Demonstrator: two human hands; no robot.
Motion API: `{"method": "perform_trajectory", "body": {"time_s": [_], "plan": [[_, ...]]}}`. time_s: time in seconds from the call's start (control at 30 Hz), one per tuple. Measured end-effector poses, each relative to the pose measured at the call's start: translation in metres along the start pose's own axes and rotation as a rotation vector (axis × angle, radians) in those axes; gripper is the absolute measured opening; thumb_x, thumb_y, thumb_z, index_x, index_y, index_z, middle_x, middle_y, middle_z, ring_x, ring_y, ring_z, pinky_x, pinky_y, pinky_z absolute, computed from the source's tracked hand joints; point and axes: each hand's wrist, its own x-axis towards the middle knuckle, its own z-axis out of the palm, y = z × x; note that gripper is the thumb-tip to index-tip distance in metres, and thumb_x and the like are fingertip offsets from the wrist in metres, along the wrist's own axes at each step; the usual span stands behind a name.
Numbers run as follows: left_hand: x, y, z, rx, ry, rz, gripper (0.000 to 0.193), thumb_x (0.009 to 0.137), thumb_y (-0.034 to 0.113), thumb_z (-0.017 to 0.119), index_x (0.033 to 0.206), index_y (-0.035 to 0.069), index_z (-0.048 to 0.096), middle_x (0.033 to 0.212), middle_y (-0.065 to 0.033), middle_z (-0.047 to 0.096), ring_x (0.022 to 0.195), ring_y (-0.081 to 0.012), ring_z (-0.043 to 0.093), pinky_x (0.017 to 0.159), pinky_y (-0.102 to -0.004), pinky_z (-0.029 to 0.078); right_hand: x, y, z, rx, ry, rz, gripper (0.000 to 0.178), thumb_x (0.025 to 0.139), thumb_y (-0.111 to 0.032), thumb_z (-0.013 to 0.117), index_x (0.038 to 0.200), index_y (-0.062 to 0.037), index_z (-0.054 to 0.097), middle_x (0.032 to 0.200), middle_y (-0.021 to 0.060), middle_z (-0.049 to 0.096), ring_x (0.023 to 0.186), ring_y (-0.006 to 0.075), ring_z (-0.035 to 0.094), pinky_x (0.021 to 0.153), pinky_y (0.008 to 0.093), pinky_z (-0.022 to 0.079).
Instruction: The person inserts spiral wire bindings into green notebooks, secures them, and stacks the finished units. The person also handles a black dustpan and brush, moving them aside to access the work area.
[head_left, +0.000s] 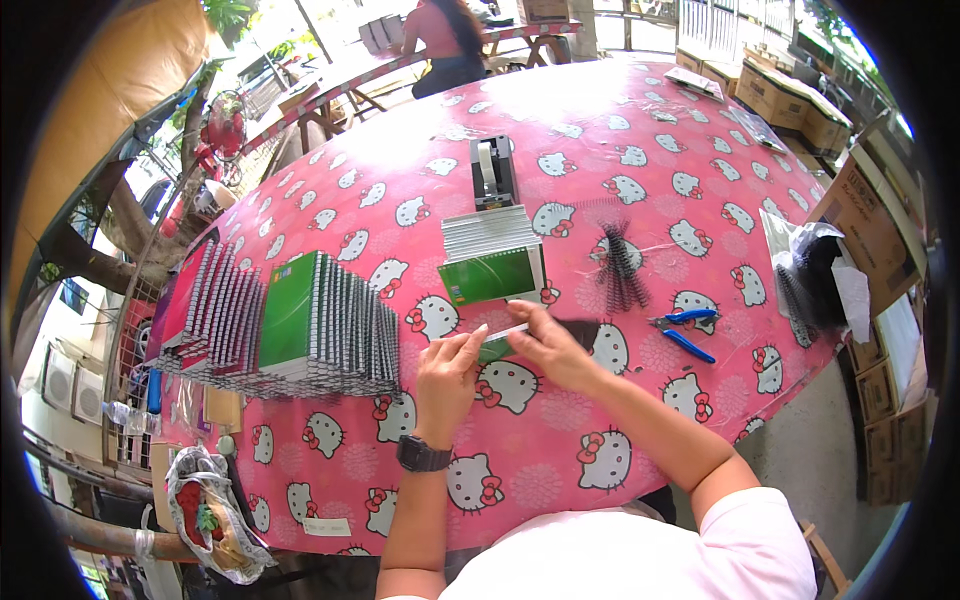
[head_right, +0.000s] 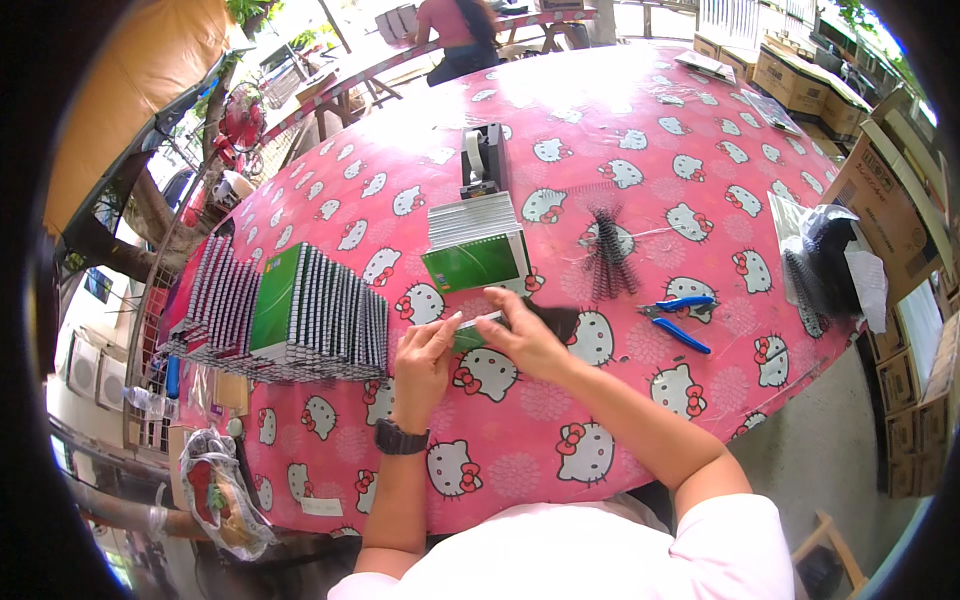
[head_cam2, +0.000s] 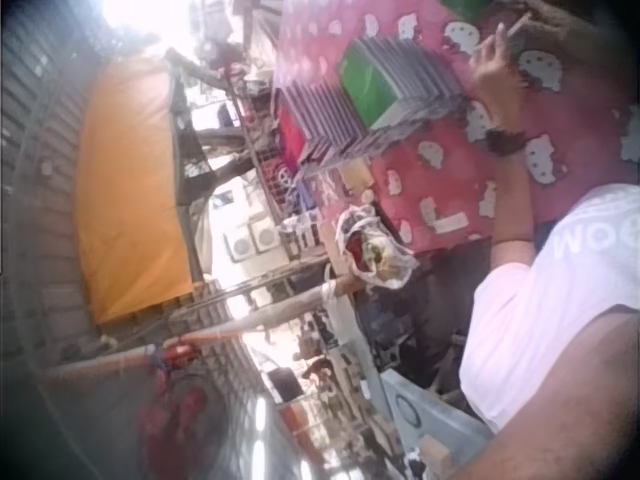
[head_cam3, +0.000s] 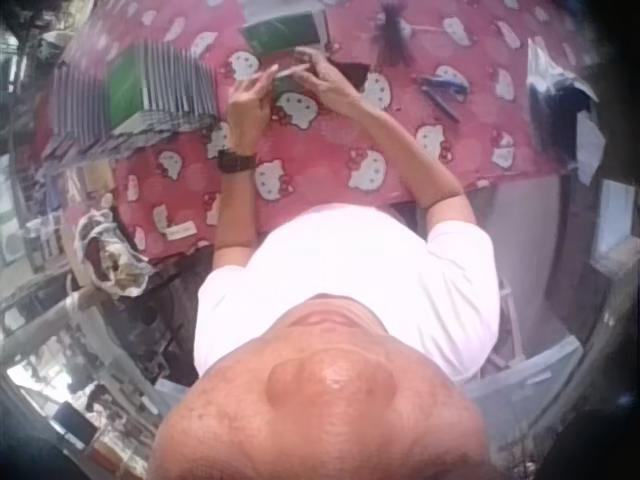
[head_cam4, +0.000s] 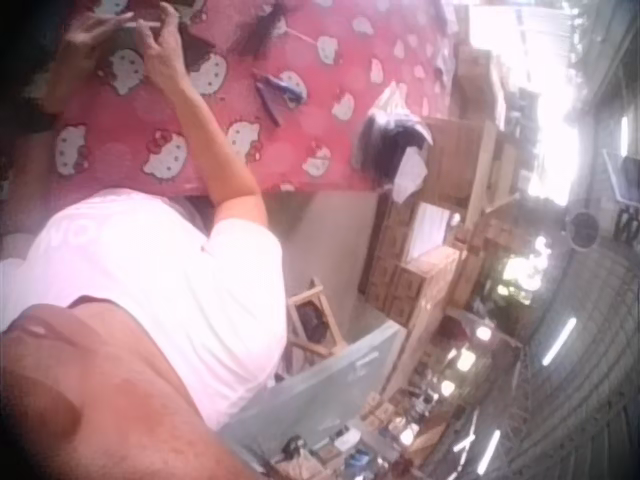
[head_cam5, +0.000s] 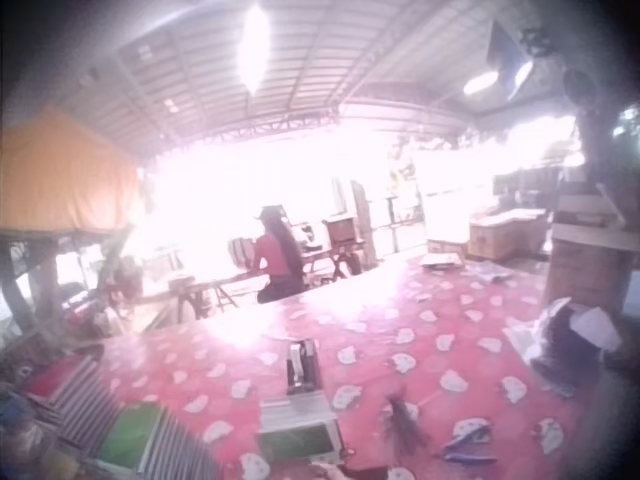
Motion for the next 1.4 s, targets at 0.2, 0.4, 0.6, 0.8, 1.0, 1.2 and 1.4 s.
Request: {"method": "perform_trajectory", "body": {"time_s": [0.2, 0.4, 0.6, 0.8, 1.0, 1.2, 1.4], "plan": [[-0.005, 0.003, 0.004, 0.125, 0.054, 0.004, 0.04, 0.081, 0.008, 0.064, 0.119, 0.019, 0.064, 0.095, 0.0031, 0.064, 0.089, -0.014, 0.057, 0.082, -0.0351, 0.035, 0.007, 0.005, 0.004, -0.212, 0.011, -0.12, 0.066, 0.093, -0.036, 0.056, 0.139, 0.0043, 0.032, 0.138, 0.0234, 0.041, 0.129, 0.029, 0.04, 0.106, 0.0358, 0.032], [-0.002, 0.005, 0.005, 0.105, 0.074, 0.005, 0.036, 0.08, 0.008, 0.064, 0.114, 0.019, 0.066, 0.091, 0.0035, 0.063, 0.086, -0.014, 0.057, 0.081, -0.0354, 0.035, 0.1, -0.024, -0.13, -0.683, 0.399, -0.295, 0.019, 0.086, -0.011, 0.058, 0.099, -0.0032, 0.069, 0.096, 0.0116, 0.069, 0.086, 0.0237, 0.064, 0.08, 0.0356, 0.049], [-0.003, 0.009, -0.007, 0.056, 0.018, -0.04, 0.031, 0.078, 0.003, 0.062, 0.104, 0.017, 0.068, 0.085, 0.003, 0.062, 0.083, -0.0162, 0.057, 0.092, -0.0433, 0.03, 0.164, 0.02, -0.172, -1.457, 0.298, -0.105, 0.02, 0.083, -0.009, 0.057, 0.098, -0.0125, 0.07, 0.11, 0.0046, 0.065, 0.111, 0.0236, 0.055, 0.091, 0.0456, 0.042], [-0.001, 0.013, 0.001, 0.036, 0.042, -0.098, 0.02, 0.077, 0.001, 0.061, 0.091, 0.015, 0.064, 0.093, -0.0001, 0.062, 0.1, -0.0193, 0.058, 0.109, -0.0509, 0.016, 0.161, 0.011, -0.179, -1.322, 0.407, -0.341, 0.012, 0.077, -0.007, 0.061, 0.088, -0.0094, 0.065, 0.096, 0.0077, 0.061, 0.101, 0.0264, 0.054, 0.092, 0.0417, 0.038], [-0.006, 0.002, 0.003, -0.106, -0.015, 0.051, 0.031, 0.072, -0.003, 0.058, 0.099, 0.011, 0.062, 0.089, -0.0037, 0.057, 0.092, -0.0216, 0.055, 0.095, -0.039, 0.035, 0.079, -0.065, -0.118, -0.973, 0.525, -0.672, 0.017, 0.078, -0.002, 0.063, 0.092, -0.0052, 0.055, 0.083, 0.0082, 0.052, 0.083, 0.0223, 0.051, 0.079, 0.035, 0.044], [-0.007, 0.023, -0.004, -0.058, -0.068, 0.102, 0.042, 0.073, 0.0, 0.057, 0.112, 0.014, 0.062, 0.086, -0.001, 0.056, 0.086, -0.0192, 0.053, 0.082, -0.0355, 0.033, -0.026, -0.063, -0.062, -0.35, 0.1, -0.248, 0.028, 0.095, -0.007, 0.052, 0.123, -0.0051, 0.051, 0.081, 0.0052, 0.054, 0.067, 0.0085, 0.049, 0.061, 0.0227, 0.043], [-0.012, 0.017, 0.005, -0.071, 0.036, 0.091, 0.023, 0.078, 0.02, 0.071, 0.101, 0.016, 0.069, 0.083, 0.0041, 0.058, 0.081, -0.0139, 0.052, 0.079, -0.0333, 0.031, -0.056, -0.046, -0.037, -0.451, 0.118, -0.091, 0.019, 0.084, -0.004, 0.066, 0.103, -0.0036, 0.066, 0.086, 0.0022, 0.057, 0.072, 0.0091, 0.053, 0.063, 0.0231, 0.044]]}}
